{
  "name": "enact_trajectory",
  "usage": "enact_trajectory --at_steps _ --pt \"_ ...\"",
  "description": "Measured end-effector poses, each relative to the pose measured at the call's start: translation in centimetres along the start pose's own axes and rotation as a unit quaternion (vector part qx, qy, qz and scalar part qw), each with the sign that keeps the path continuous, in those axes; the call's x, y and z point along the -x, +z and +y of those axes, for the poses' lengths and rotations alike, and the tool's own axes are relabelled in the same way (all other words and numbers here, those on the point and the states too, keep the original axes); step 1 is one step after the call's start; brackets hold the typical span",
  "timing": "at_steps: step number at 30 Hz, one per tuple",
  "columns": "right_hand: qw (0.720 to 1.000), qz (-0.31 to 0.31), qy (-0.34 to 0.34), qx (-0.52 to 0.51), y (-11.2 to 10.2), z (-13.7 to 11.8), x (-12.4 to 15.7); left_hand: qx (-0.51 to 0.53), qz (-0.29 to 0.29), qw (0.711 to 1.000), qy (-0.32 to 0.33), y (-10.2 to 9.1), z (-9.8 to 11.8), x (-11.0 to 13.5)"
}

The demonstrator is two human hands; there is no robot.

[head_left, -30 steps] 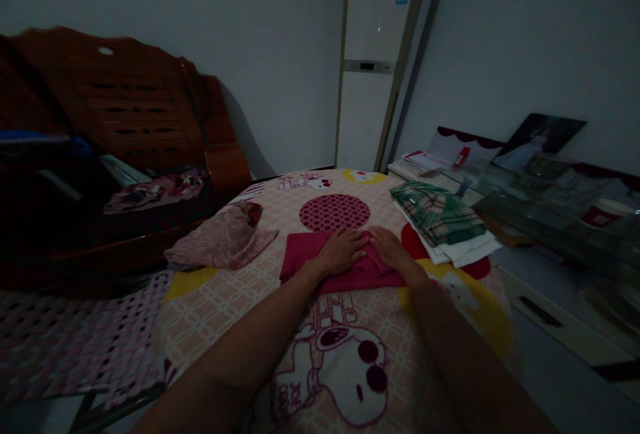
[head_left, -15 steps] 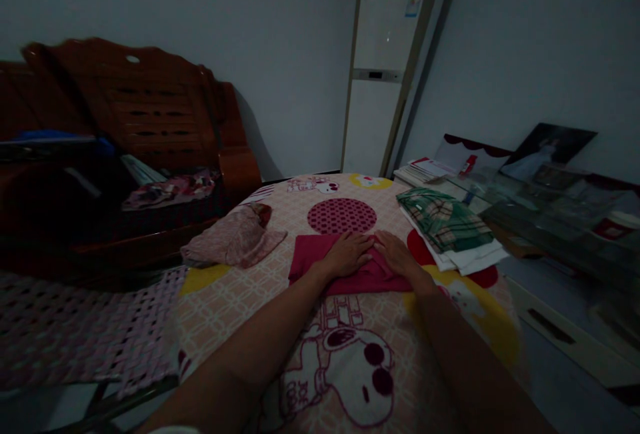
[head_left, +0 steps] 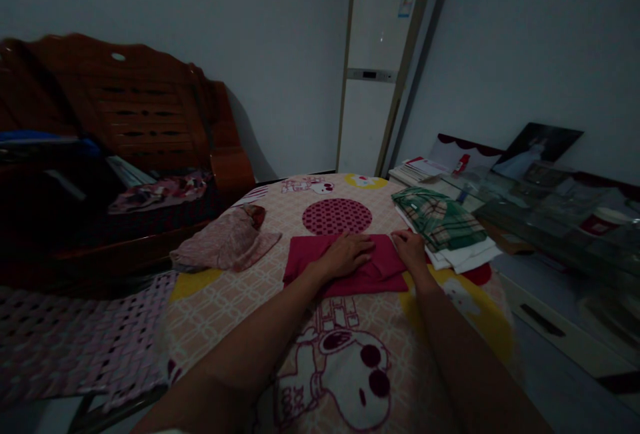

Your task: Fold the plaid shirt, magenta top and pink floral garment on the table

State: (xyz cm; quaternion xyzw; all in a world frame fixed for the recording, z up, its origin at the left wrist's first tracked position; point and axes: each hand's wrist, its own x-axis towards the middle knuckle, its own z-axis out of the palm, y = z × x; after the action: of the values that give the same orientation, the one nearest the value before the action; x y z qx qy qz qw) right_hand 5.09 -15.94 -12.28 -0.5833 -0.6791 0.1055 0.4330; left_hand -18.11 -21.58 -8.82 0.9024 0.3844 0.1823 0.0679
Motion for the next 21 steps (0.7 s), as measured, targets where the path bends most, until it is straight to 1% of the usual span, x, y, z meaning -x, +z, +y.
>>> enact_trajectory --at_steps 2,4,7,10,13,17,21 --pt "1.000 -0.019 -0.018 0.013 0.3 0.1 -0.1 0.044 -0.002 0.998 0.048 -0.5 1.1 -0.3" --pt "0.997 -0.045 -0.049 0.037 0.8 0.3 -0.2 0.074 -0.025 0.994 0.076 -0.5 2.0 -0.6" --pt "0.990 -0.069 -0.085 0.089 1.7 0.4 -0.3 0.100 -0.048 0.991 0.081 0.0 2.7 -0.8" --pt "0.988 -0.078 -0.087 0.099 2.1 0.6 -0.4 0.144 -0.041 0.986 0.076 0.4 2.5 -0.9" --pt "0.994 -0.080 -0.055 0.059 1.9 0.5 -0.6 0.172 -0.029 0.982 0.067 0.7 2.3 -1.0" --pt "0.998 -0.061 0.002 -0.029 1.2 -0.4 -0.6 0.168 -0.013 0.984 0.057 1.0 2.3 -1.1" --pt "0.986 -0.076 0.025 -0.146 0.2 -2.0 -0.4 0.181 -0.004 0.982 0.049 1.4 2.3 -0.9"
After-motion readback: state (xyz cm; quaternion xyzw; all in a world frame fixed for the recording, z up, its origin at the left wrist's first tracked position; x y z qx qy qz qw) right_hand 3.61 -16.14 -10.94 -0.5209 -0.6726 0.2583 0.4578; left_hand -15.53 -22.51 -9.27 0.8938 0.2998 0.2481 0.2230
